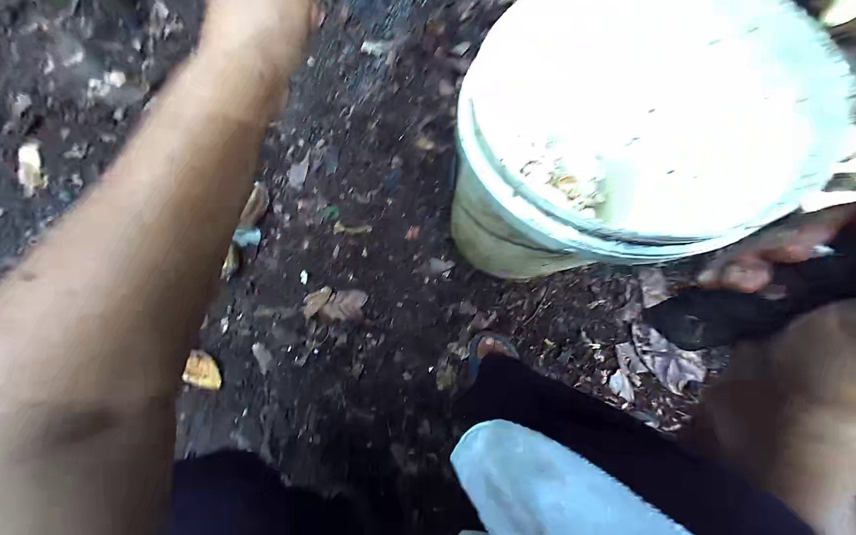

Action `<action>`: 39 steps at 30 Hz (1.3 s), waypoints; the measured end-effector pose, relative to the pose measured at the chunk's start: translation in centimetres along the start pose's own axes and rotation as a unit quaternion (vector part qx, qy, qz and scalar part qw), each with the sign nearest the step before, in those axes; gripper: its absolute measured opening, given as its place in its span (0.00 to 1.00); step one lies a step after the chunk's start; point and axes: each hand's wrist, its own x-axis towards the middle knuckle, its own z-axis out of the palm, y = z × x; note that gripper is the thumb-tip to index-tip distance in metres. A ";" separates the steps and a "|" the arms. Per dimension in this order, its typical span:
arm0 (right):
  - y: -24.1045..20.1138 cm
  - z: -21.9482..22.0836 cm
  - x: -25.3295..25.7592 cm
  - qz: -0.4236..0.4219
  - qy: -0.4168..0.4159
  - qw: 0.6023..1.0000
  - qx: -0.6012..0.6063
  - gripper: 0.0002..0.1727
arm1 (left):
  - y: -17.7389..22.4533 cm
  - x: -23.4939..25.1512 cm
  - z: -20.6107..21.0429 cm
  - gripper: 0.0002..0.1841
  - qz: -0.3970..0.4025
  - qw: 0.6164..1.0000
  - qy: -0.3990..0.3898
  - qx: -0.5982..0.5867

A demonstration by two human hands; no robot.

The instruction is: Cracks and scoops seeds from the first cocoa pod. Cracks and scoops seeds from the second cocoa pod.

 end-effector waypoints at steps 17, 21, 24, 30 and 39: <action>-0.2 1.2 -4.1 0.071 -0.206 0.969 -0.112 0.12 | -25.5 -28.7 3.6 0.20 -0.434 0.818 -0.082 0.368; -0.5 0.5 -4.9 0.095 -0.181 0.971 -0.125 0.12 | -25.8 -28.8 3.3 0.19 -0.468 0.809 -0.058 0.351; -0.6 0.4 -5.0 0.090 -0.173 0.973 -0.122 0.12 | -25.7 -28.4 3.0 0.19 -0.453 0.801 -0.098 0.380; -0.5 0.9 -4.7 0.081 -0.174 0.974 -0.122 0.14 | -25.4 -28.2 2.9 0.23 -0.439 0.789 -0.144 0.405; -0.8 1.1 -4.9 0.060 -0.168 0.976 -0.124 0.13 | -25.8 -29.5 1.2 0.20 -0.468 0.787 -0.112 0.386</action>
